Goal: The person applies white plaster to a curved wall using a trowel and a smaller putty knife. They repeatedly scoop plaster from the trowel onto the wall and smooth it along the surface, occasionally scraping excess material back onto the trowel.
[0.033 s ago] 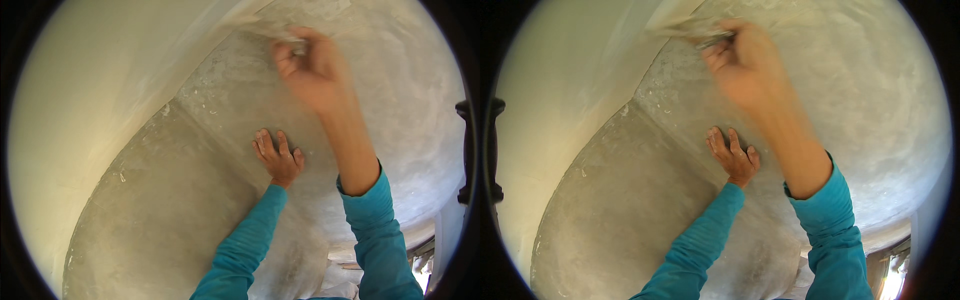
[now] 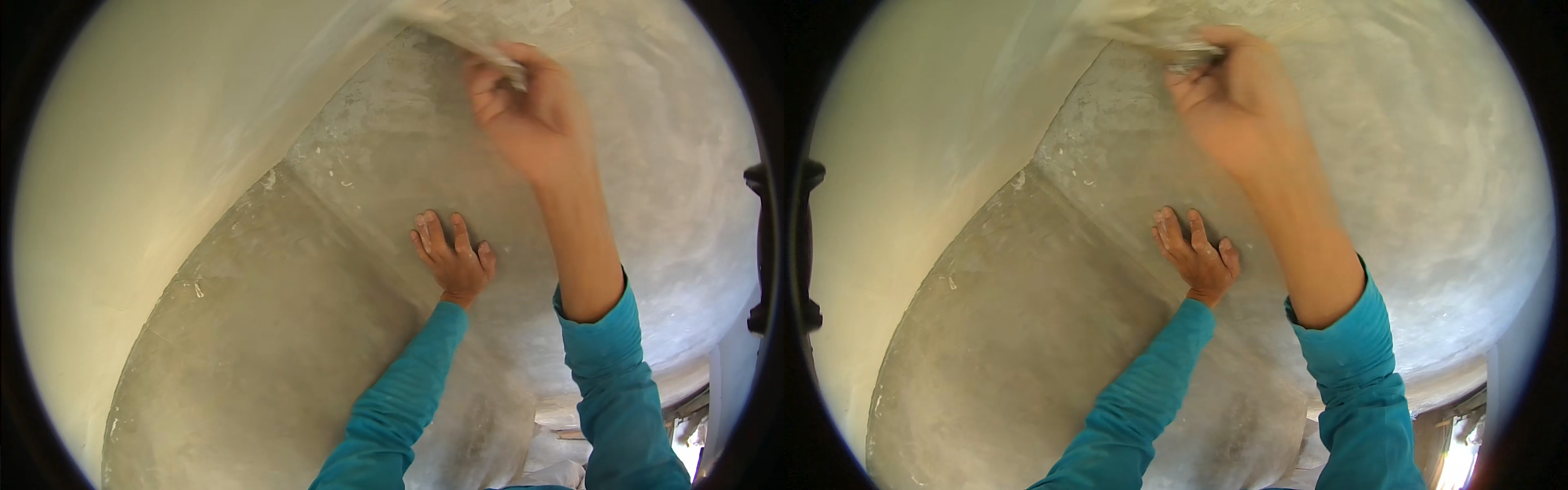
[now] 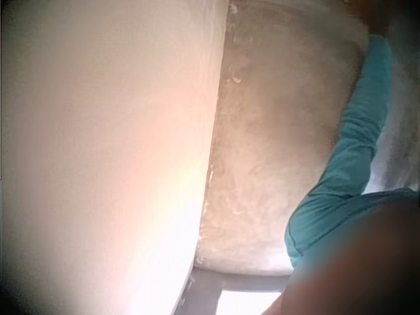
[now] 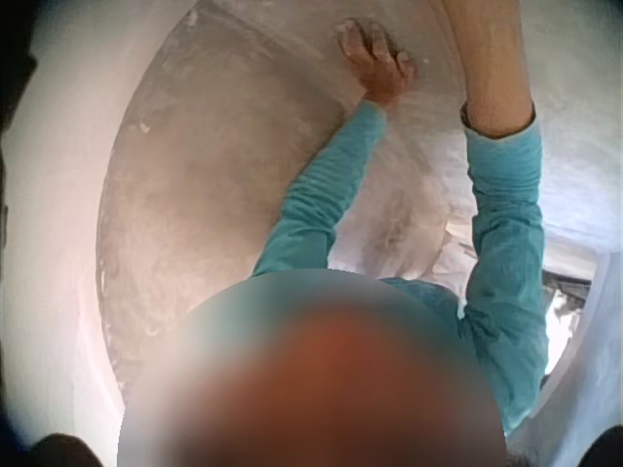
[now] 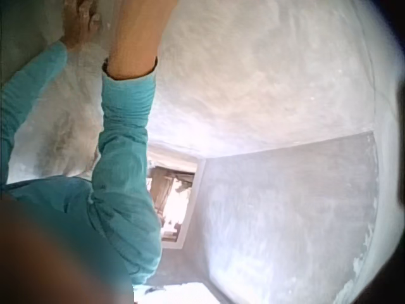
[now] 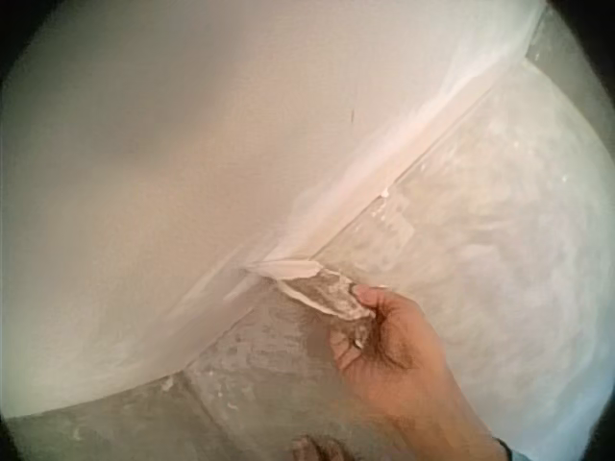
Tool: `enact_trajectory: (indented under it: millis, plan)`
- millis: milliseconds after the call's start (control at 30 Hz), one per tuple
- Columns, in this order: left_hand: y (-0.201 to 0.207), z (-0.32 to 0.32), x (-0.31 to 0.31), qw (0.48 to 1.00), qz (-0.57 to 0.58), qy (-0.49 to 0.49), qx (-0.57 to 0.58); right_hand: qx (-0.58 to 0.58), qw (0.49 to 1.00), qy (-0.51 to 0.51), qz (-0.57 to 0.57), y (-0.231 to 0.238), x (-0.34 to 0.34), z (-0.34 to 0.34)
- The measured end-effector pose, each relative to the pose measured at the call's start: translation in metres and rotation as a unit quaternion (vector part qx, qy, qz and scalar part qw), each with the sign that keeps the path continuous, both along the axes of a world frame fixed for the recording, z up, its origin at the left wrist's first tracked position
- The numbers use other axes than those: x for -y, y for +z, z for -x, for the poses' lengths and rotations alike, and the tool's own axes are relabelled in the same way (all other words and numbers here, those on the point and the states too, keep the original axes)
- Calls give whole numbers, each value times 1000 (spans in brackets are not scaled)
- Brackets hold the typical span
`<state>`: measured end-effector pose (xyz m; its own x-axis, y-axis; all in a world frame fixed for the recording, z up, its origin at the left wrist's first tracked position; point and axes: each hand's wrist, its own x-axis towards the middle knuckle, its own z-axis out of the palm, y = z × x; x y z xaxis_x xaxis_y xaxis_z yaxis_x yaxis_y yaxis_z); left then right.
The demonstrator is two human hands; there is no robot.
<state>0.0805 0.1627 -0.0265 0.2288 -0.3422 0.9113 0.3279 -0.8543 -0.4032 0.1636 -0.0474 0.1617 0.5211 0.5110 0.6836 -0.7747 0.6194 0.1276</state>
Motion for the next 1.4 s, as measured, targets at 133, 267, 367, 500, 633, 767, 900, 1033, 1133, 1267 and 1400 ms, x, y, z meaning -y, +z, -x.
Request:
enact_trajectory:
  millis: [133,267,367,500,633,767,900,1033,1133,1267,1400]
  plan:
    - [-9,-1,-9,1000,13,-10,-7,-3,999,-31,30,-20,-3,22]
    - [-32,1,-29,990,122,-59,-50,31,980,8,197,-16,-56,74]
    - [-40,-1,-34,954,258,-125,-91,63,973,-17,223,0,-70,81]
    - [-24,1,-22,996,66,38,-54,92,963,-64,245,24,-60,72]
    - [-3,2,-3,1000,16,6,-8,154,925,-308,163,33,-36,49]
    - [-4,0,-3,1000,16,6,-7,126,947,-256,150,6,-12,39]
    - [-29,1,-21,989,123,1,-83,135,937,-86,309,-4,-47,87]
    - [-49,5,-38,971,199,25,-130,74,971,48,222,21,-97,102]
    - [-44,4,-39,984,93,107,-109,16,977,97,191,29,-98,89]
    - [-23,1,-21,998,54,-1,-19,-19,988,37,150,24,-74,66]
    - [-3,1,-4,1000,4,11,0,-31,993,20,111,19,-59,42]
